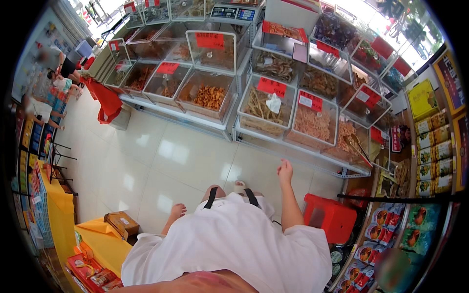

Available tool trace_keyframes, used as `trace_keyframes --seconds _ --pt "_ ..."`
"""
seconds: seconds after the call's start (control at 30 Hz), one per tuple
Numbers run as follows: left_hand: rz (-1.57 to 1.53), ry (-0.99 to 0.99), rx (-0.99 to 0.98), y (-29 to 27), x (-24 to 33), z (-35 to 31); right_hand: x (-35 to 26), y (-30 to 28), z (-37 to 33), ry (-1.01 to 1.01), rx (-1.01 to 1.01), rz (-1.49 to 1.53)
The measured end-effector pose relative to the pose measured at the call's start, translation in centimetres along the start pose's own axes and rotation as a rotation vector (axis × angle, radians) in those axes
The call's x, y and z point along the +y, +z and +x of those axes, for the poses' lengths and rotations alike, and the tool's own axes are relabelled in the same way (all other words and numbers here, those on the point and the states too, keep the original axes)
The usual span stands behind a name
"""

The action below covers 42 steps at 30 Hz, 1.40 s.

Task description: The person selects several red packages of food and uses tongs to transfer dried snacks from a transparent bin into a metal bowl, then pours the contents from the bowl into one of the red bags.

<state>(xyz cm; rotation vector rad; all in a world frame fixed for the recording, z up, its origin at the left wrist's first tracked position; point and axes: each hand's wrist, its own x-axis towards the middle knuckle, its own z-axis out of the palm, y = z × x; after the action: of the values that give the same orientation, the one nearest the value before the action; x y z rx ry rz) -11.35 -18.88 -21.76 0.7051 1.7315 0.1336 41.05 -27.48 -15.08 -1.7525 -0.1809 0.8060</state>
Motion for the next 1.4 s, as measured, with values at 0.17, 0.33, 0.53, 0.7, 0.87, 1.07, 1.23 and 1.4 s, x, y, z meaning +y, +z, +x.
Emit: trace_keyframes --seconds 0.17,0.33,0.53,0.7,0.87,1.07,1.23,1.4 --pt "0.424 0.248 0.004 2.1 2.3 2.9 -11.5 11.2 9.8 -0.822 -0.095 -0.196" --pt "0.394 0.273 0.051 -0.5 14.1 8.3 -20.4 15.1 10.7 -0.66 -0.193 -0.356" --pt "-0.044 0.245 -0.055 6.5 32.4 10.0 -25.9 11.7 15.2 -0.689 -0.146 -0.347" --pt "-0.105 0.394 -0.055 9.7 38.7 6.6 -35.0 8.8 25.7 -0.55 -0.228 -0.348" --pt "-0.139 0.241 0.118 13.6 33.5 5.1 -46.9 9.5 39.4 -0.987 -0.151 -0.49" --pt "-0.014 -0.066 0.307 14.0 27.5 2.6 -57.7 12.8 54.2 -1.182 0.159 -0.624" --pt "-0.102 -0.149 0.503 11.3 22.0 0.2 -64.4 17.0 66.6 -1.217 0.401 -0.962" --pt "0.008 -0.198 0.533 8.9 18.7 -3.3 -68.7 14.3 80.8 -1.318 0.486 -1.155"
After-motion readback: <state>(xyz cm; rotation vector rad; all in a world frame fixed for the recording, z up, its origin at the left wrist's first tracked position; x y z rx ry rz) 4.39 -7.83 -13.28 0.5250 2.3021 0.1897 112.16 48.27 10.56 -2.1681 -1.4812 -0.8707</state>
